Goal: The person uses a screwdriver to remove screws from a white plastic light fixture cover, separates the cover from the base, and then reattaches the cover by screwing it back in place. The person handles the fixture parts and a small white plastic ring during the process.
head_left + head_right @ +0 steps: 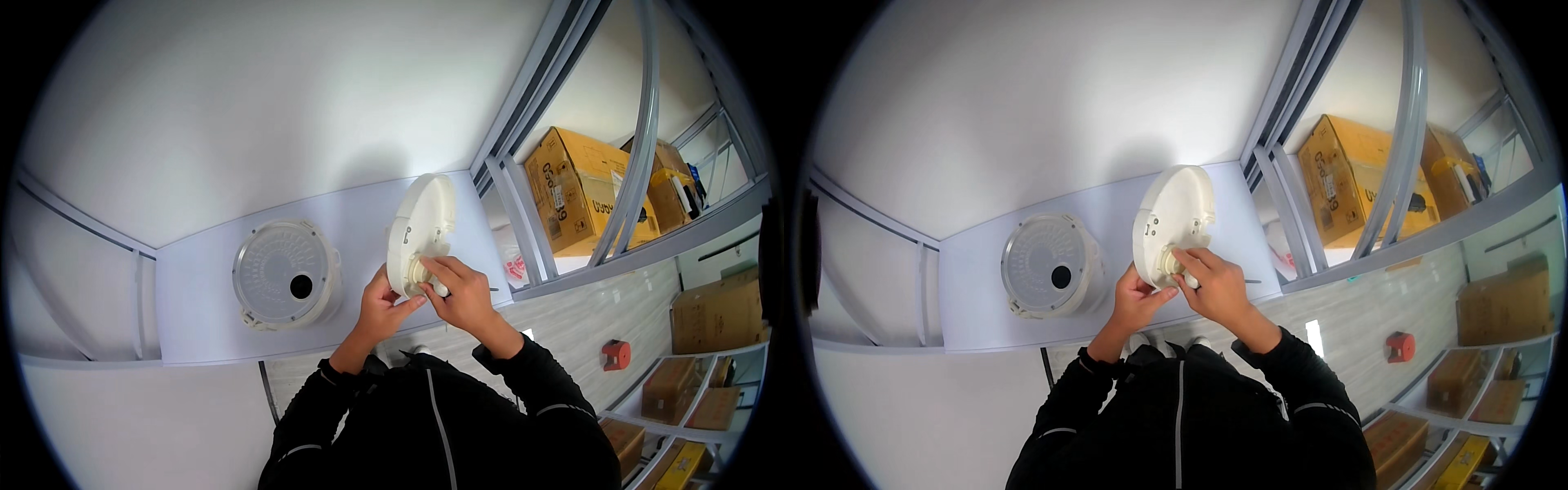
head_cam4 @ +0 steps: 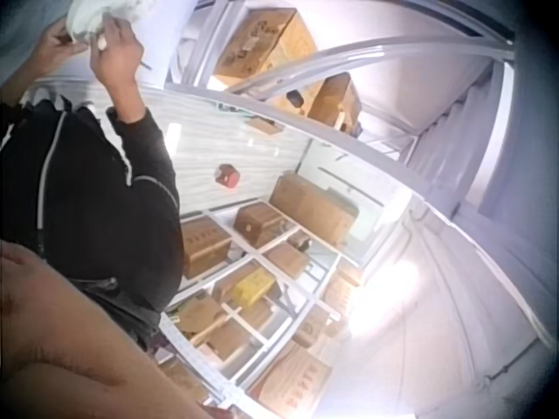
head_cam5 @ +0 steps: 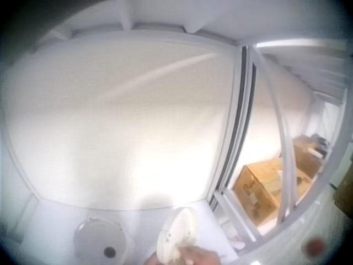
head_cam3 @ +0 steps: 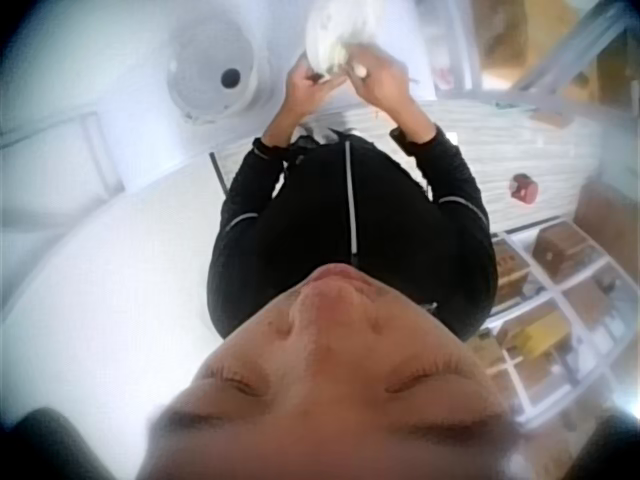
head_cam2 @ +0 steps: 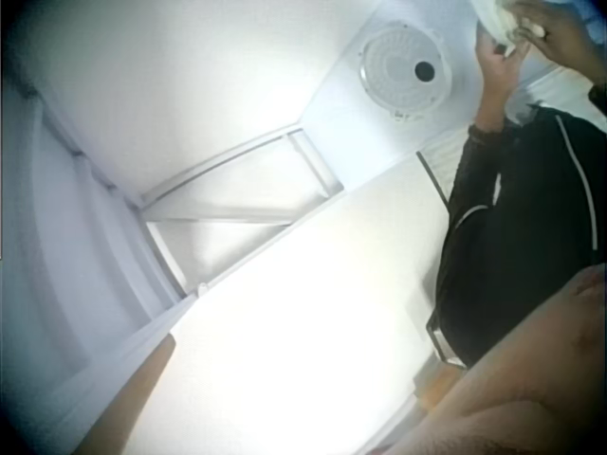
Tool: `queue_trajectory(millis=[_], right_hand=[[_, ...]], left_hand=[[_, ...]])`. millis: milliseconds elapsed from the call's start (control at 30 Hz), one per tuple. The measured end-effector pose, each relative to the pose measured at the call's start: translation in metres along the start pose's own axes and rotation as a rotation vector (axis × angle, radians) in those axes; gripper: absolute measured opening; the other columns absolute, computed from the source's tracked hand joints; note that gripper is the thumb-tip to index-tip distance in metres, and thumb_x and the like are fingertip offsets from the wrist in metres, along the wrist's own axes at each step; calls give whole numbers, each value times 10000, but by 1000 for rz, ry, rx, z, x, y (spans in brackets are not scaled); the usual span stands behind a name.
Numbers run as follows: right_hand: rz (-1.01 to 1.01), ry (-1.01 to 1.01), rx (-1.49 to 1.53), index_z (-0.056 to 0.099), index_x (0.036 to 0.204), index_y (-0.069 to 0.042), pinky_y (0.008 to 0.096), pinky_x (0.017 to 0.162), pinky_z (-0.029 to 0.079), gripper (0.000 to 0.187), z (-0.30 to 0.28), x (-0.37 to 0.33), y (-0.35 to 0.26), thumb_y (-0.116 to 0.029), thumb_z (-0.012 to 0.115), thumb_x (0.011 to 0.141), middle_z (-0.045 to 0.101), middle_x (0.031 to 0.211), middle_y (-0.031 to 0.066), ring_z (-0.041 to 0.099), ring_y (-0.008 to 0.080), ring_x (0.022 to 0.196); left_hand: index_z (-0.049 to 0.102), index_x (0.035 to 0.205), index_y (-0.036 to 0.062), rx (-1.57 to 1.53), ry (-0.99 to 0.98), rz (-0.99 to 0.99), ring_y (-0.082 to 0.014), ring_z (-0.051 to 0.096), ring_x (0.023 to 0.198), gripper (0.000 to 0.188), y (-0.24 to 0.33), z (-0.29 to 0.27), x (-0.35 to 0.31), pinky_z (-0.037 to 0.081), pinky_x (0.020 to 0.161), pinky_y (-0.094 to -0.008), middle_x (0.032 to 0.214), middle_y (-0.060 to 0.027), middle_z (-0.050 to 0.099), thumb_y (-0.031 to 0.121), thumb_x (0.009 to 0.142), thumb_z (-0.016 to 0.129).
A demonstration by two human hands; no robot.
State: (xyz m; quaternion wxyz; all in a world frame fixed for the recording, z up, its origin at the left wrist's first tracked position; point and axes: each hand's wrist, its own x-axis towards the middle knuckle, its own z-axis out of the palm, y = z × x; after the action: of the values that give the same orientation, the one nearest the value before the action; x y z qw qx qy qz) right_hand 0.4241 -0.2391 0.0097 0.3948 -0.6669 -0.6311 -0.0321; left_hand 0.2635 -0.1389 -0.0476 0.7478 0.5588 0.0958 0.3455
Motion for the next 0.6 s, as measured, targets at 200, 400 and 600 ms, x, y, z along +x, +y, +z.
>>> queue_trajectory(millis=[200, 400, 600], right_hand=[[52, -2, 24, 717, 1259, -85, 397, 644, 586, 453, -1, -2, 0, -149, 841, 827, 730, 1088, 107, 735, 321, 789], [3, 28, -30, 722, 1256, -94, 390, 650, 590, 455, 1, 0, 3, -141, 840, 819, 730, 1109, 99, 740, 303, 798], [-18, 51, -18, 733, 1243, -86, 357, 661, 599, 470, -4, 2, 2, -99, 862, 792, 733, 1142, 115, 752, 299, 844]], left_hand=[[524, 1455, -30, 68, -14, 40, -192, 624, 1263, 588, 0, 2, 5, 536, 1059, -356, 1402, -106, 582, -57, 916, 758], [533, 1446, -28, 54, -1, 31, -186, 629, 1252, 571, 4, 4, 7, 536, 1052, -352, 1390, -103, 592, -54, 920, 755], [538, 1437, -28, 45, -9, 29, -183, 635, 1238, 560, 10, 4, 10, 537, 1050, -348, 1372, -98, 606, -57, 921, 752]])
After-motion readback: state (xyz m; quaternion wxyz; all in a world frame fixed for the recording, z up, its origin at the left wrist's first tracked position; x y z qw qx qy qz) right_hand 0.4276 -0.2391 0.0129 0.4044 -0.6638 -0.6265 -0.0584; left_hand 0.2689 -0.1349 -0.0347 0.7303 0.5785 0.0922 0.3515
